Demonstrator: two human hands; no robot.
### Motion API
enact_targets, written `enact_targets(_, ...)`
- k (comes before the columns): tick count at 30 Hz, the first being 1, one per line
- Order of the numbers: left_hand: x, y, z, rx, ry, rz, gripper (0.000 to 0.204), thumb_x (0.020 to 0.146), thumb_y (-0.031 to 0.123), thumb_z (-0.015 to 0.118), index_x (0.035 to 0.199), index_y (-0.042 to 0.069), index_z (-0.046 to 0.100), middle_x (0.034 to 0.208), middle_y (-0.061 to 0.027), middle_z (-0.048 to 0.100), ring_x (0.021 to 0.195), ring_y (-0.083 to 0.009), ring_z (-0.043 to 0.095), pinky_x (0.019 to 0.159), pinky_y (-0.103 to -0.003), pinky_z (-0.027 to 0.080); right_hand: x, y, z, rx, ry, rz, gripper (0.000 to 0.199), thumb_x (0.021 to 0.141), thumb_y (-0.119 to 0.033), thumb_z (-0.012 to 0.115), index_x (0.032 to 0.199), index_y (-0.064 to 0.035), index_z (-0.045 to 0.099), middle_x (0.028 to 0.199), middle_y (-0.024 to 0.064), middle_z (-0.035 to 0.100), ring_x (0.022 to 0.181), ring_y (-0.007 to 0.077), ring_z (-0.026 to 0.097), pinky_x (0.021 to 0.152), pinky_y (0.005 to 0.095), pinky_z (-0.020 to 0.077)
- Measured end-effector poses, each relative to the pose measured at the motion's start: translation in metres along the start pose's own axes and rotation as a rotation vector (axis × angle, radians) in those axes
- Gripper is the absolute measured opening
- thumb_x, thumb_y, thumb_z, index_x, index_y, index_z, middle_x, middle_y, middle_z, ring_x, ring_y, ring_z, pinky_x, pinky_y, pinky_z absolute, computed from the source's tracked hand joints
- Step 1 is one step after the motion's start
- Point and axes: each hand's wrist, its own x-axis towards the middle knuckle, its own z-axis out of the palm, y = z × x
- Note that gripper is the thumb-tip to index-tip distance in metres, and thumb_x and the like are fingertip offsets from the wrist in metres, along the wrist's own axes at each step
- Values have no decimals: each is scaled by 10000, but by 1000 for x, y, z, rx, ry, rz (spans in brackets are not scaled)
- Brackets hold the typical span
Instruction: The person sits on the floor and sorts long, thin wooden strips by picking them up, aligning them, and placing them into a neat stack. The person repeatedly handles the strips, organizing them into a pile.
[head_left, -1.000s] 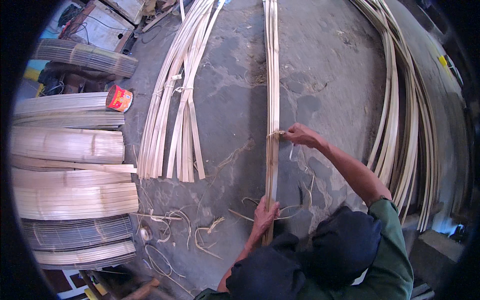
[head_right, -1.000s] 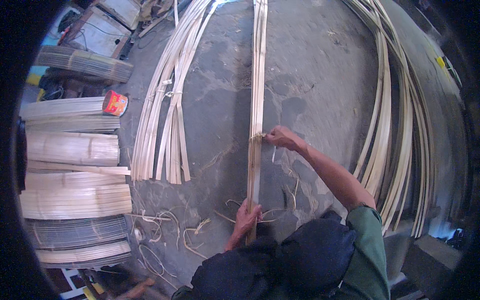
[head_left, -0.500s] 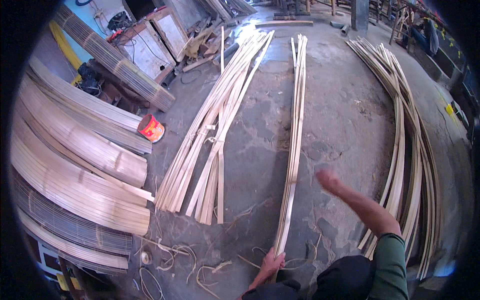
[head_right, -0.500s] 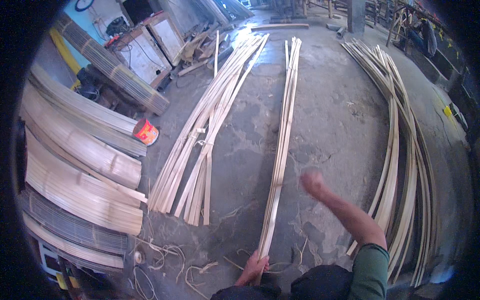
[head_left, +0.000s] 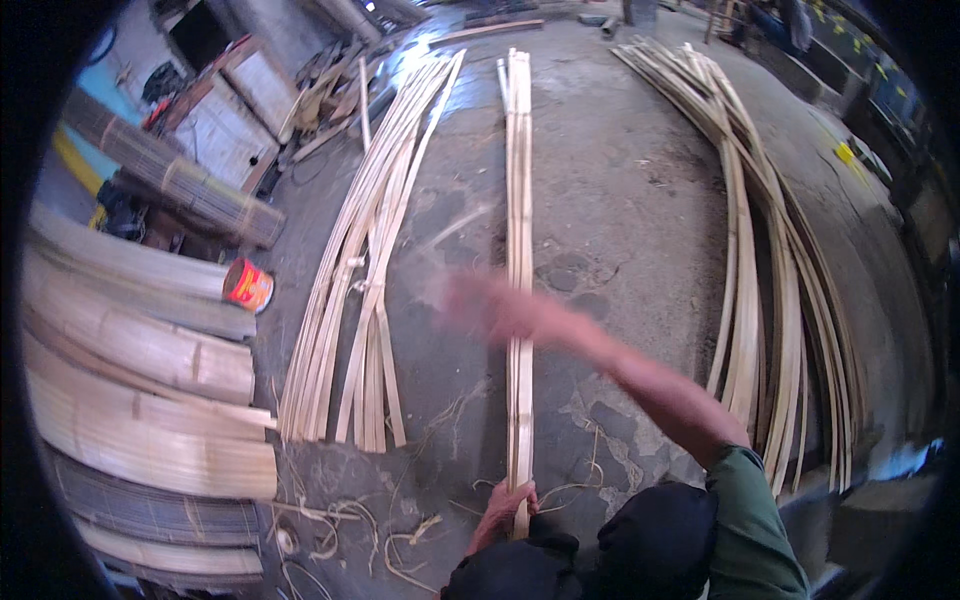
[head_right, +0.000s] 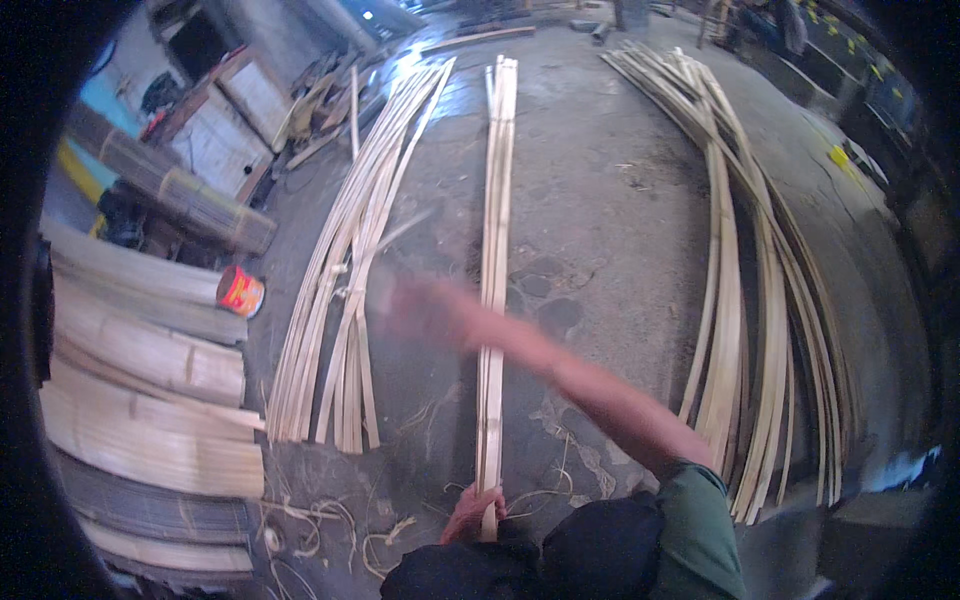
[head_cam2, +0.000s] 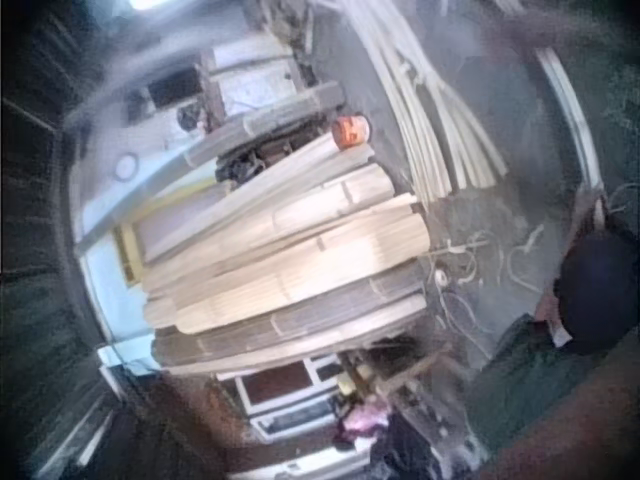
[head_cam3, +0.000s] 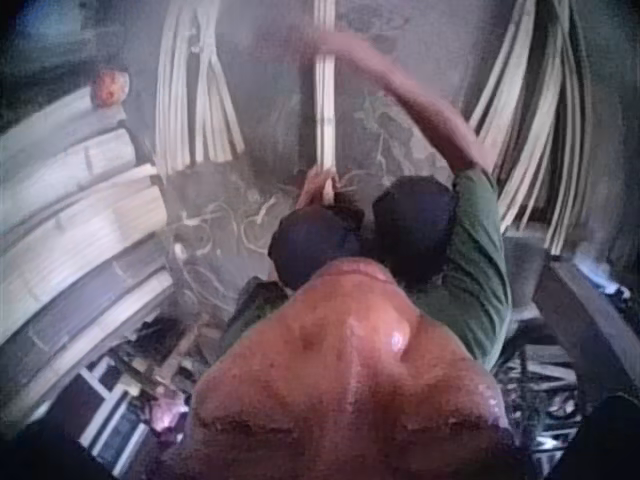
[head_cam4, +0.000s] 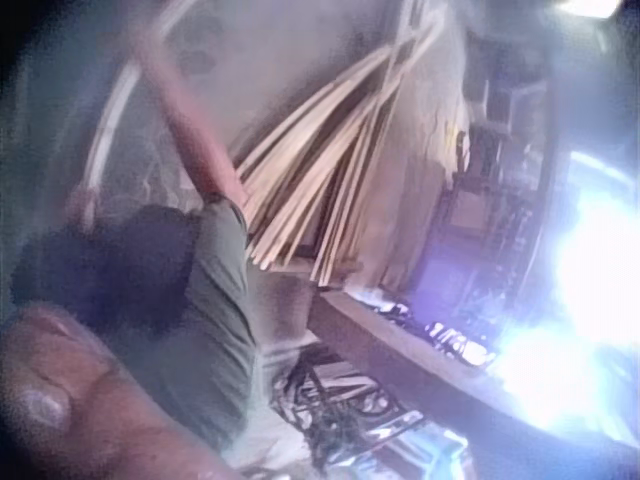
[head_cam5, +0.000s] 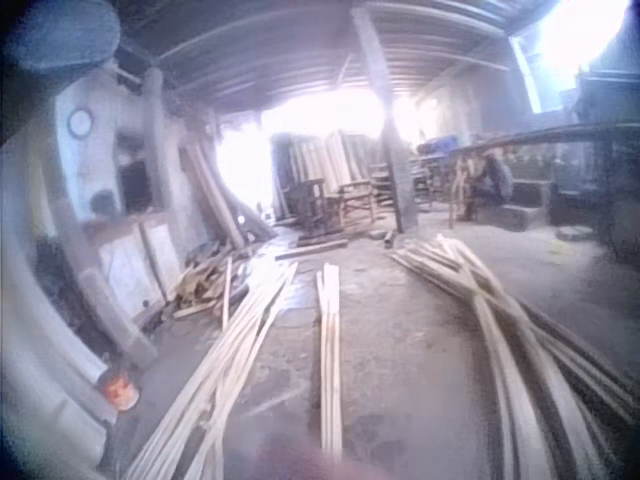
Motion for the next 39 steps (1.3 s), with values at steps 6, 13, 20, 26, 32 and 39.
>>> enact_targets(6,-14,20,2,-46,-35,-79,334,935,264,634,1122,14,516,783,-66,596,671,-164,598,571,-319,491,-109,96,71,-364,17,331,711,935,-548,538,1374,-2,420,1207,250,580,1115,364,572,927,380,484)
enact_targets(13,-28,41,13,-55,-29,-127,243,950,209,597,1076,20,509,790,-82,604,641,-180,604,558,-358,534,-156,102,130,1170,174,1038,511,939,-423,609,1260,-82,406,965,119,595,811,199,619,713,393,541)
enact_targets(20,-57,86,31,-106,-155,99,144,912,140,578,883,19,507,688,-84,568,571,-192,581,522,-359,506,-115,5,106,1091,271,578,442,943,-225,636,1258,-98,353,855,28,519,694,116,556,592,316,523)
enact_targets(26,-53,108,63,-95,-98,270,181,921,145,574,804,32,493,628,-63,506,527,-174,522,499,-346,466,-92,-31,65,1022,237,412,399,967,-258,588,1245,-89,356,840,23,496,640,102,518,558,290,492)
enact_targets(32,-10,134,75,-99,-78,314,124,941,109,565,1013,47,485,665,-44,494,527,-163,493,514,-342,459,-60,-4,33,922,207,332,366,971,-292,565,1181,-62,373,870,39,516,693,122,555,597,296,512)
enact_targets(39,62,131,100,-99,0,226,144,946,136,595,996,86,469,705,-31,492,568,-148,474,517,-313,434,-118,53,7,342,460,489,556,1014,-390,428,1394,12,374,1216,242,560,1126,296,547,996,393,412)
